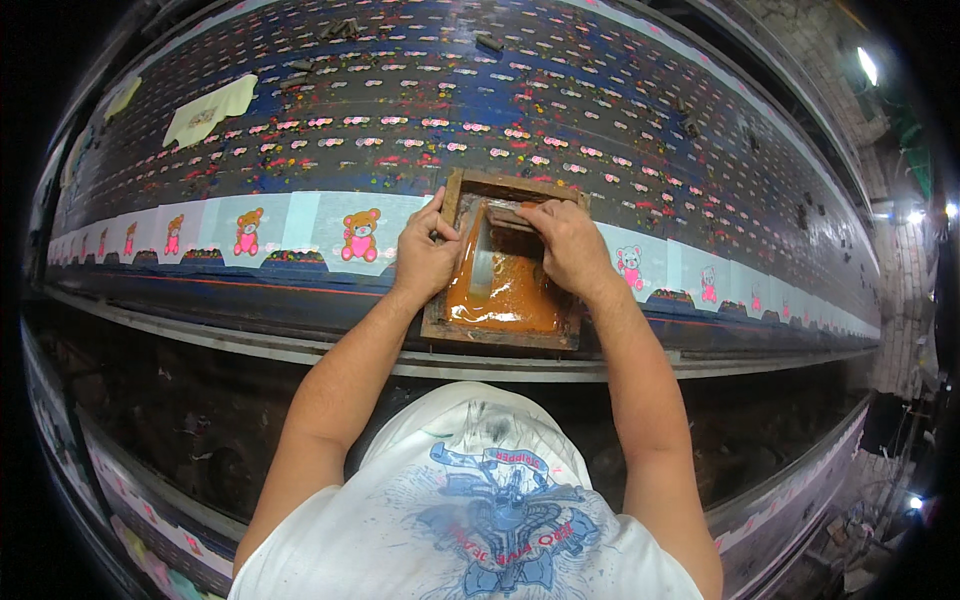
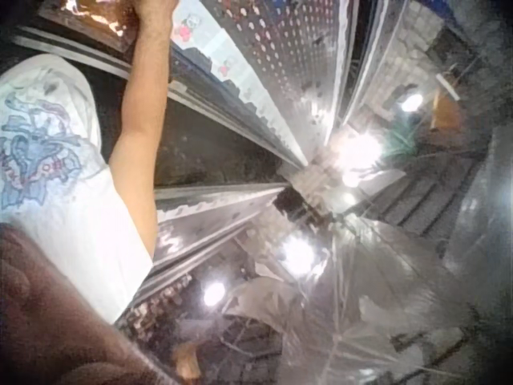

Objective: The person repeatedly rubs a wooden block with a teddy bear design onto a moving textile on a conveyor, transferring the pattern onto the fabric. The person holds the block with both hands and applies pressure as the fabric advances beneath it.

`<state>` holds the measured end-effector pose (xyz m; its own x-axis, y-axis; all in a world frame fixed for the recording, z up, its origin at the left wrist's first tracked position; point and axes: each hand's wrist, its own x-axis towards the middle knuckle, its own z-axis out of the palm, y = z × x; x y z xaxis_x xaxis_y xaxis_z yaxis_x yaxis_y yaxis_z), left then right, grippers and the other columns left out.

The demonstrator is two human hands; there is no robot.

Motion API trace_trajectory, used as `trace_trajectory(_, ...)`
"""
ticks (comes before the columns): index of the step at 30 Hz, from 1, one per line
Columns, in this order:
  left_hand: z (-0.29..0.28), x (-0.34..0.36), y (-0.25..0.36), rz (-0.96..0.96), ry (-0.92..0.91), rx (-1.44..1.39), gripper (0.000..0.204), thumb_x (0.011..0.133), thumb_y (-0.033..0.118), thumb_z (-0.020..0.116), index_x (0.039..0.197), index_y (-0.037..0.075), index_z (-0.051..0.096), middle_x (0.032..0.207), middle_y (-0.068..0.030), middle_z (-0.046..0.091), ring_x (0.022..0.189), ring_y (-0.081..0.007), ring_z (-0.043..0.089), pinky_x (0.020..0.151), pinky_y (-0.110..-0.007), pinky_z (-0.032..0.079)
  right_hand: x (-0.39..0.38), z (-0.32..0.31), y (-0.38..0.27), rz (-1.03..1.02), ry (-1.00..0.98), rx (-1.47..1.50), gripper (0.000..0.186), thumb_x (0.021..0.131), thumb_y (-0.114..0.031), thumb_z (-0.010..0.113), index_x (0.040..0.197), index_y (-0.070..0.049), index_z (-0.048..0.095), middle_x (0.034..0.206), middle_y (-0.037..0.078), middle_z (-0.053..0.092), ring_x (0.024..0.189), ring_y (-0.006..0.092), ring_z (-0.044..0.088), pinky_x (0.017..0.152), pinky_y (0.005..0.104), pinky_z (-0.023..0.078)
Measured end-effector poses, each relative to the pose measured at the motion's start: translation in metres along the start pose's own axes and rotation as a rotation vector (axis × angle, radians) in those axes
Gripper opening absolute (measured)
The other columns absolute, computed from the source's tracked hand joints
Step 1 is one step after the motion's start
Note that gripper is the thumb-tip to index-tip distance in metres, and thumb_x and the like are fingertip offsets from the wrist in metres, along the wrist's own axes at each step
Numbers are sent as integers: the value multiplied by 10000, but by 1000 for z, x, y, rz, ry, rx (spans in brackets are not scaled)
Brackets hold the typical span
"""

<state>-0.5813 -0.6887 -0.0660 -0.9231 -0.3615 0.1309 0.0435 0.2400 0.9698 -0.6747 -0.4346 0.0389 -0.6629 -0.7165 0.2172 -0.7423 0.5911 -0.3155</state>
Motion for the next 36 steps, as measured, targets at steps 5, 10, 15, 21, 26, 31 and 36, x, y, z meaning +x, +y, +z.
trace_trajectory(5, 0, 0, 4, -40, -14, -10, 180, 839, -84, 783, 823, 63, 682, 1780, -300, 556, 1642, -379, 567, 1329, -444, 426, -37, 0, -39, -12, 9, 14, 559, 856, 114, 694, 1372, -69, 805, 1216, 150, 781, 1139, 404, 718, 1032, 518, 595)
trace_trajectory(10, 0, 1, 1, -41, -22, -14, 170, 839, -89, 779, 831, 50, 682, 1788, -296, 546, 1634, -376, 576, 1304, -441, 460, -74, -3, -75, -2, 0, 56, 543, 843, 97, 732, 1355, -63, 815, 1232, 157, 786, 1123, 389, 724, 1005, 521, 594)
trace_trajectory(15, 1, 1, -5, -9, -5, -100, 166, 865, -32, 849, 845, 60, 713, 1761, -306, 570, 1557, -402, 639, 1240, -458, 524, -101, -6, -101, 33, -30, 107, 567, 824, 96, 744, 1364, -64, 809, 1280, 153, 785, 1190, 396, 731, 1045, 518, 598)
trace_trajectory(21, 0, 6, -3, -50, -27, -121, 171, 862, -67, 838, 822, 39, 710, 1781, -325, 538, 1617, -395, 595, 1257, -439, 506, -120, -13, -112, 99, -93, 181, 452, 939, -40, 823, 1389, -73, 796, 1423, 153, 728, 1288, 386, 692, 1129, 531, 560)
trace_trajectory(26, -4, 8, 19, -75, -45, -147, 214, 824, -128, 817, 831, 43, 688, 1797, -311, 527, 1632, -358, 579, 1242, -419, 507, -152, -12, -98, 267, 233, 124, 515, 927, -194, 937, 1404, -61, 797, 1533, 193, 700, 1470, 432, 632, 1235, 503, 505)
trace_trajectory(31, 26, 8, 45, 41, -34, -202, 249, 823, -172, 765, 840, 49, 653, 1811, -269, 532, 1544, -301, 653, 1194, -388, 535, -196, -10, -52, 549, 375, 683, 454, 994, -136, 888, 1422, -26, 782, 1518, 205, 730, 1445, 392, 671, 1253, 493, 498)
trace_trajectory(36, 105, -8, 64, -3, -64, -241, 247, 820, -176, 762, 845, 45, 656, 1823, -283, 506, 1604, -342, 606, 1225, -419, 530, -250, -33, 5, 526, 390, 639, 440, 993, -109, 876, 1417, -29, 786, 1498, 193, 757, 1447, 381, 673, 1261, 485, 493)
